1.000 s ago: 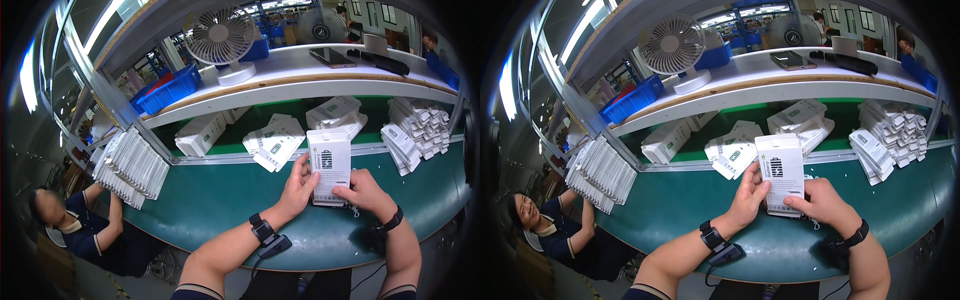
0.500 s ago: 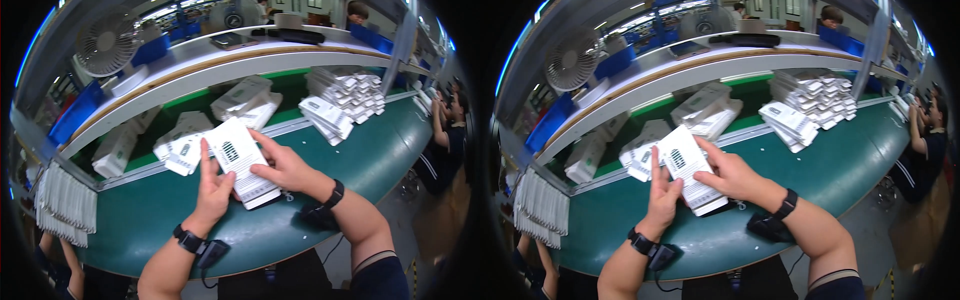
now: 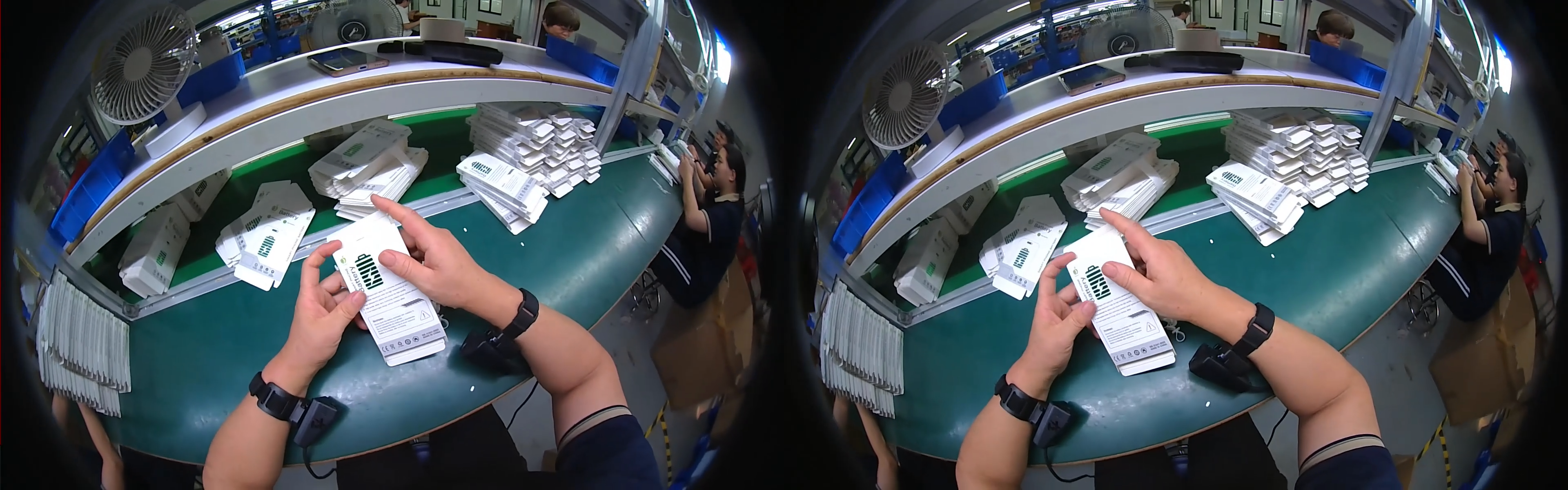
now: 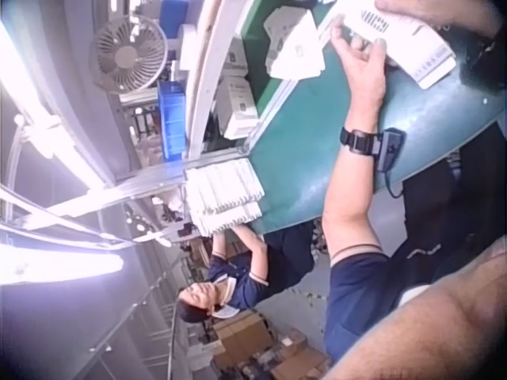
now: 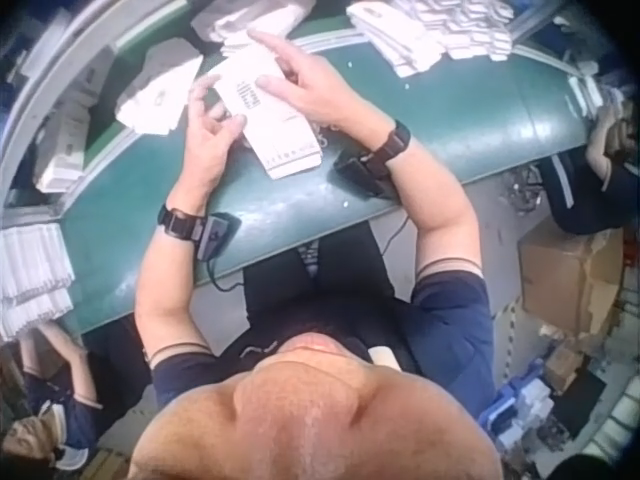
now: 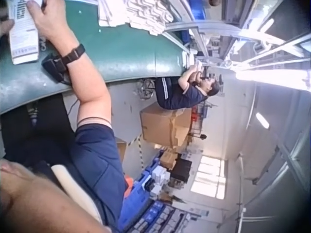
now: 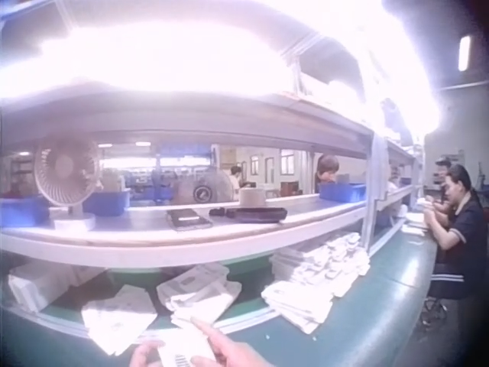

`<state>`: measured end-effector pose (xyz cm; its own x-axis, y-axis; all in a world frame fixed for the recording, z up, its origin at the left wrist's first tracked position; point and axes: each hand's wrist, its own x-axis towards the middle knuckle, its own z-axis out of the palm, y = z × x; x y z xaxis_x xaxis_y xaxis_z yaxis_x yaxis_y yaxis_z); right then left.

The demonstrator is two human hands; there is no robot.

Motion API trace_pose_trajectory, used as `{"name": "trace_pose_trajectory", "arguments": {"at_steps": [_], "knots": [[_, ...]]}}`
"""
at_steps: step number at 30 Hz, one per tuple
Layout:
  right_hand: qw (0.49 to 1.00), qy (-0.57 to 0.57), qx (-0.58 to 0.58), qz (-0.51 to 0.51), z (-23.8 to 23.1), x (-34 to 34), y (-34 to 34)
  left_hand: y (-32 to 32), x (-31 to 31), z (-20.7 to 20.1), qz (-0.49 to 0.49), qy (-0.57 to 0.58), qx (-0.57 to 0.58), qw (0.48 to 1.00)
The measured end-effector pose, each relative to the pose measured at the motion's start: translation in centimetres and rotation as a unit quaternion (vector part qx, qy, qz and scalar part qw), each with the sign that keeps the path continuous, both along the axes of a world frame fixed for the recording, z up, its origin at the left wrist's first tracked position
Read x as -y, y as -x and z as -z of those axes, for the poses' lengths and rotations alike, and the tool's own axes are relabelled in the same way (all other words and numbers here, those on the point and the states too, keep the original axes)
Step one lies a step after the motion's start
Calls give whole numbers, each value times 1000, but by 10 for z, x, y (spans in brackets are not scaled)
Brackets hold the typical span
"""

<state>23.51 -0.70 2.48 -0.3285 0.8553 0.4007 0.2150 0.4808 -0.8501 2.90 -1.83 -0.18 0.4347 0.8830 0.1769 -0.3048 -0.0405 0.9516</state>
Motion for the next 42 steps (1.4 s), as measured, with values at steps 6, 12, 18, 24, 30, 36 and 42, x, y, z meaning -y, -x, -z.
{"name": "trace_pose_trajectory", "arguments": {"at_steps": [6, 12, 18, 24, 30, 36, 42], "knots": [[999, 11, -30, 2, -3, 4, 3, 3, -3, 5, -22, 24, 33, 999], [998, 17, -58, 15, -4, 4, 3, 3, -5, 8, -38, 23, 45, 998], [998, 26, -58, 7, -2, 2, 2, 5, -6, 9, -32, 19, 29, 999], [998, 62, -11, -8, -1, 3, 3, 4, -4, 8, -2, 14, 18, 1000], [999, 47, -12, -4, -2, 4, 4, 4, -5, 8, -3, 14, 27, 1000], [996, 31, -88, -8, 0, 3, 5, 3, -6, 6, -62, 52, 57, 995], [998, 52, -44, -17, 1, 0, 3, 3, -5, 4, -69, 55, 54, 995]]}}
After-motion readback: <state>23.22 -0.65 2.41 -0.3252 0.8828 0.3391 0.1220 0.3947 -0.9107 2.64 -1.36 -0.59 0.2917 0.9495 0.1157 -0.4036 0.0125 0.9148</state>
